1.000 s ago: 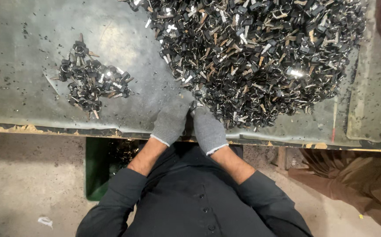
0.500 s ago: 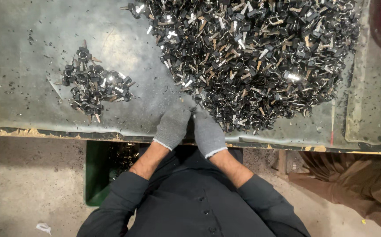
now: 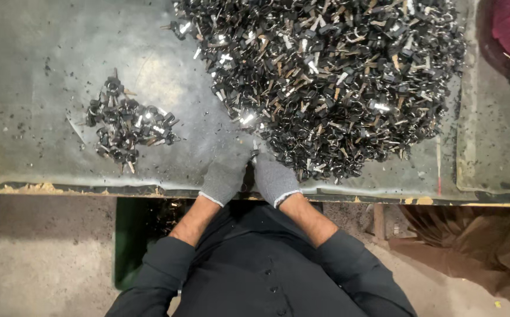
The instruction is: The person, wearing gloves, picks small metal components one at a time from a large pile on a workbench, places acceptable pieces in a growing pile on the left side of the bench, and drops rejected pieces into a green bin below the bench. The sorting continues steadily throughout the episode.
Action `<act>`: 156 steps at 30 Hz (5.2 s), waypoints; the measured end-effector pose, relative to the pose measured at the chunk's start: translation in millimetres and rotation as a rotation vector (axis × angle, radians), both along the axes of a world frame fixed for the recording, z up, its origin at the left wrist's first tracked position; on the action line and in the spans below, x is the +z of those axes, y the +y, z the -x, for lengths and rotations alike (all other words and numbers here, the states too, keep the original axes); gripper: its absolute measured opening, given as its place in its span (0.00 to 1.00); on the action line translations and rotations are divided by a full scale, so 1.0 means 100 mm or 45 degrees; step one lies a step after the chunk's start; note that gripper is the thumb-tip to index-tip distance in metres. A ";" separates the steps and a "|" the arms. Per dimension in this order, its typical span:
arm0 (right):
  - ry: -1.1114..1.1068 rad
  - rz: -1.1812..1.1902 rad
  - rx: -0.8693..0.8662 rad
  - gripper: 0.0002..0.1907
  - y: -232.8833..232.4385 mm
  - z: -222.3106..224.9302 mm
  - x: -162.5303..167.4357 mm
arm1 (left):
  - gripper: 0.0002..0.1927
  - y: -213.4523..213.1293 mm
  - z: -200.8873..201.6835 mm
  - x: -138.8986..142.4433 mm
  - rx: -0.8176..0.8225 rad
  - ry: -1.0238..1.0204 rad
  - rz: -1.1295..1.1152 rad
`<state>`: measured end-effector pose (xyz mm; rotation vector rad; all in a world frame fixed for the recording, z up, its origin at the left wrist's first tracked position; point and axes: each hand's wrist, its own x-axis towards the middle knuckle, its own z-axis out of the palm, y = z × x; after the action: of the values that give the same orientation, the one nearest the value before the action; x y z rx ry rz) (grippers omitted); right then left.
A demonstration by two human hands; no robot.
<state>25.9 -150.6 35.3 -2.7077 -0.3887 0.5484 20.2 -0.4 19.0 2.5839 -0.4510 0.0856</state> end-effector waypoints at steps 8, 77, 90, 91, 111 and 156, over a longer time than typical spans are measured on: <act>-0.308 -0.115 0.048 0.15 0.03 0.18 0.05 | 0.22 -0.02 0.10 -0.02 0.181 -0.151 0.351; 0.033 -0.305 -0.126 0.35 -0.30 0.16 -0.17 | 0.17 -0.01 0.01 0.06 0.065 -0.246 0.358; -0.301 -0.368 0.243 0.44 -0.23 0.13 0.02 | 0.21 0.09 -0.04 0.16 0.104 0.335 0.216; -0.143 -0.356 0.189 0.42 -0.20 0.11 0.08 | 0.18 0.08 -0.04 0.14 0.084 0.381 0.241; 0.011 -0.582 -0.100 0.30 -0.12 0.15 0.28 | 0.21 0.03 0.04 0.16 0.312 0.291 0.383; 0.195 -0.251 0.101 0.21 -0.03 -0.01 0.09 | 0.17 -0.01 0.18 0.02 0.176 -0.263 0.245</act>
<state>26.9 -153.7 44.4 -2.4520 -0.4835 0.6960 2.4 -1.2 20.7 2.4223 -0.3197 0.4264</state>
